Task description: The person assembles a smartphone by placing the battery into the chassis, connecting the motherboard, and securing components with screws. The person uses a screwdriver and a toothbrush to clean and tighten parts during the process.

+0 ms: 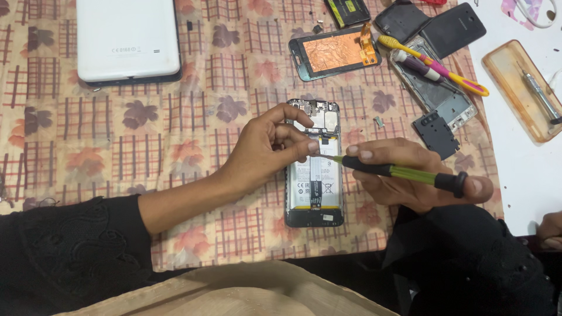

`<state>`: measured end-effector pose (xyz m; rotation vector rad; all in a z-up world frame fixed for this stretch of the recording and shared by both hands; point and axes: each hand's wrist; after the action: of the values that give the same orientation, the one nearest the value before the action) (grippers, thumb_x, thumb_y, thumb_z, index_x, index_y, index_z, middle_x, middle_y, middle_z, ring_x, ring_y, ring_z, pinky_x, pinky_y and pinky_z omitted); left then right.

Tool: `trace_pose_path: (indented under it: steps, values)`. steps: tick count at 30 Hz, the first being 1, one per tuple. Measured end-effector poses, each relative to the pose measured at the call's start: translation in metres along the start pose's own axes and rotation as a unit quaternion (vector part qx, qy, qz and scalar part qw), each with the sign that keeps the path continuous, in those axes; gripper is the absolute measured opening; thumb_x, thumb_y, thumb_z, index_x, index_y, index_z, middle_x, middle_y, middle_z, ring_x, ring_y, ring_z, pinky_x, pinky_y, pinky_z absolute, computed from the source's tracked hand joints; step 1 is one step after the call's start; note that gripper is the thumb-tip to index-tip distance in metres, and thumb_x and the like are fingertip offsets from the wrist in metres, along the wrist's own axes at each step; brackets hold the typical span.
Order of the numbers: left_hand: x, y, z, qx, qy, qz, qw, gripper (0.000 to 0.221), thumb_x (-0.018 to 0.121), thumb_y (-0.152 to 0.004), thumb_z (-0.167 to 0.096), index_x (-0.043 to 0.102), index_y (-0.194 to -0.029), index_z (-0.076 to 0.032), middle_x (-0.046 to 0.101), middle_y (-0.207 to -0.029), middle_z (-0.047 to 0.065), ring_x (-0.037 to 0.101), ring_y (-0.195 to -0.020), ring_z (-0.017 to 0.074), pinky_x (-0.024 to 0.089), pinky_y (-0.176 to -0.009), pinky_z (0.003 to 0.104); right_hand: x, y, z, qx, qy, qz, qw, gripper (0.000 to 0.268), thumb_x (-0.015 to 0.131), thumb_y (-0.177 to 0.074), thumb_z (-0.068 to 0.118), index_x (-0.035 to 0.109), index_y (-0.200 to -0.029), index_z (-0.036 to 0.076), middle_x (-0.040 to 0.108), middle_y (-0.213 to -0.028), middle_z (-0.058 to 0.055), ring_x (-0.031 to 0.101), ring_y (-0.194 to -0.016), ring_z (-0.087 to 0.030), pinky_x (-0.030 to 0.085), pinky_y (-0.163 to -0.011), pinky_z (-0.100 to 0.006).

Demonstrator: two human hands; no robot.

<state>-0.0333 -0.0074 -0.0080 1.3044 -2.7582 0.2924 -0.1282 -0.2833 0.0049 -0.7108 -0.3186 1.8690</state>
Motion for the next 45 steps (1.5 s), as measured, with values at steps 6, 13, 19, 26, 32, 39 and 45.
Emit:
trace_pose_path:
  steps: [6,13,19,26,32,39,45]
  values:
    - [0.0,0.0,0.002,-0.005,0.022,0.019,1.0,0.031,0.071,-0.096,-0.011,0.056,-0.121,-0.002,0.078,-0.092,0.01,0.073,-0.088,0.0096,0.055,-0.076,0.024,0.0,-0.002,0.003,0.004,0.022,0.011,1.0,0.036,0.064,-0.095,0.003,0.055,-0.129,-0.003,0.064,-0.129,-0.022,0.071,-0.119,-0.028,0.061,-0.103,-0.034]
    - [-0.001,0.0,0.002,-0.011,0.043,0.035,0.998,0.031,0.069,-0.097,-0.01,0.054,-0.123,-0.002,0.078,-0.093,0.012,0.075,-0.091,0.0123,0.058,-0.078,0.026,-0.007,0.013,-0.005,-0.013,0.076,0.004,0.997,0.04,0.072,-0.095,0.004,0.054,-0.13,-0.002,0.066,-0.128,-0.019,0.073,-0.117,-0.025,0.062,-0.098,-0.031]
    - [-0.001,0.0,-0.003,-0.015,0.035,0.058,0.998,0.031,0.066,-0.099,-0.01,0.054,-0.126,-0.001,0.079,-0.094,0.013,0.076,-0.092,0.014,0.062,-0.081,0.027,0.001,0.005,-0.012,-0.098,0.153,-0.026,0.983,0.038,0.074,-0.099,0.008,0.052,-0.127,-0.003,0.065,-0.124,-0.017,0.073,-0.115,-0.027,0.064,-0.096,-0.031]
    - [-0.001,0.002,-0.004,-0.002,-0.012,0.023,1.0,0.029,0.055,-0.105,-0.021,0.058,-0.128,-0.003,0.08,-0.1,0.011,0.078,-0.092,0.0149,0.061,-0.084,0.029,0.005,-0.047,0.035,-0.007,-0.129,0.052,0.99,0.048,0.056,-0.105,0.031,0.047,-0.123,-0.012,0.062,-0.119,-0.021,0.07,-0.102,-0.028,0.062,-0.075,-0.033]
    - [0.0,0.004,-0.005,0.053,-0.1,-0.007,0.994,0.02,0.055,-0.107,-0.02,0.061,-0.119,-0.005,0.081,-0.097,0.009,0.078,-0.092,0.012,0.061,-0.078,0.026,0.027,-0.021,0.062,0.045,-0.13,0.081,0.987,0.04,0.056,-0.099,0.023,0.062,-0.12,-0.011,0.071,-0.11,-0.026,0.072,-0.097,-0.032,0.055,-0.088,-0.041]
    - [0.008,0.01,-0.013,0.061,-0.259,-0.021,0.964,0.02,0.062,-0.095,-0.013,0.065,-0.113,-0.004,0.081,-0.094,0.005,0.07,-0.067,0.0152,0.053,-0.061,0.029,0.058,0.046,0.022,-0.172,0.134,-0.138,0.966,0.083,0.06,-0.099,-0.003,0.014,-0.158,0.032,0.068,-0.11,-0.02,0.075,-0.086,-0.025,0.068,-0.073,-0.037]
    - [0.019,0.038,-0.014,0.183,-0.397,0.021,0.899,0.028,0.065,-0.095,-0.016,0.061,-0.118,-0.001,0.069,-0.113,0.014,0.065,-0.105,0.0292,0.051,-0.093,0.045,0.069,0.082,-0.002,-0.131,0.142,-0.244,0.95,0.096,0.059,-0.091,-0.012,0.009,-0.152,0.042,0.068,-0.104,-0.024,0.077,-0.083,-0.029,0.072,-0.071,-0.044]
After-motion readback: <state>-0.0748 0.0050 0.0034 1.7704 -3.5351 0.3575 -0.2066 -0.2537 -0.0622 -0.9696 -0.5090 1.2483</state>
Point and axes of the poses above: each hand's wrist, its own y-axis away from the middle knuckle, its own x-axis out of the palm, z = x × y
